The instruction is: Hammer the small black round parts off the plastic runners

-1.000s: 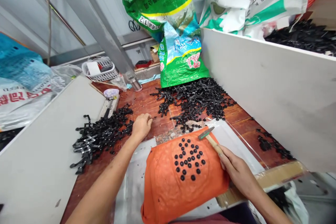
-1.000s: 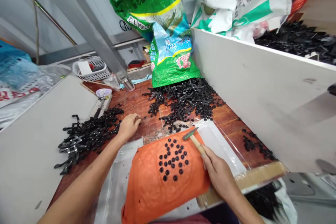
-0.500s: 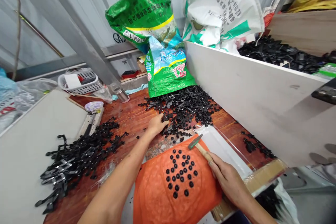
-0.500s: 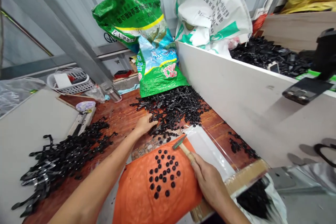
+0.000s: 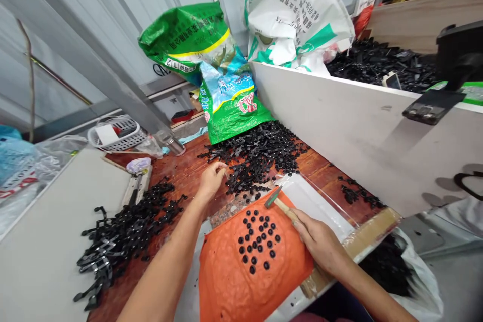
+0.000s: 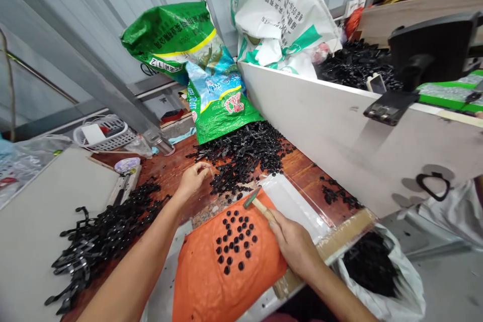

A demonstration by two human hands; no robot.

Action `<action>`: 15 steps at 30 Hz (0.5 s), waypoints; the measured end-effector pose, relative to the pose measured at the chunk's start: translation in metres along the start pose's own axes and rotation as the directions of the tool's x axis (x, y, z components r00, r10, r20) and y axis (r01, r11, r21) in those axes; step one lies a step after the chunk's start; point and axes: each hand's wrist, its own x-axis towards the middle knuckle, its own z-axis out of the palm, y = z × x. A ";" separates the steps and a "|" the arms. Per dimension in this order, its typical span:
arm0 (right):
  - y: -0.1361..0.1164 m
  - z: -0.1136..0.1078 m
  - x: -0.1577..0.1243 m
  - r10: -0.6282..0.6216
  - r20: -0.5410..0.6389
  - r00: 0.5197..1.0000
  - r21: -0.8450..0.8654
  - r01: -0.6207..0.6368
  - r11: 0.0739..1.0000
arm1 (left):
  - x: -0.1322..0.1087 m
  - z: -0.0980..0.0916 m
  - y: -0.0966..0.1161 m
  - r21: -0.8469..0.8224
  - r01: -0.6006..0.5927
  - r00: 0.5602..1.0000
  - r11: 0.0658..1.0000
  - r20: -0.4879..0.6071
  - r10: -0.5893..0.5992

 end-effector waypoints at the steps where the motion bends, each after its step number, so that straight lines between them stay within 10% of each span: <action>1: 0.000 0.000 0.000 -0.001 -0.003 1.000 -0.004 0.001 1.000 | -0.002 -0.001 0.002 0.036 -0.010 1.000 0.999 0.015 0.009; 15: 0.000 -0.001 0.000 0.023 0.060 0.998 0.006 -0.024 1.000 | 0.007 0.022 0.014 0.248 0.053 0.997 0.967 0.044 -0.066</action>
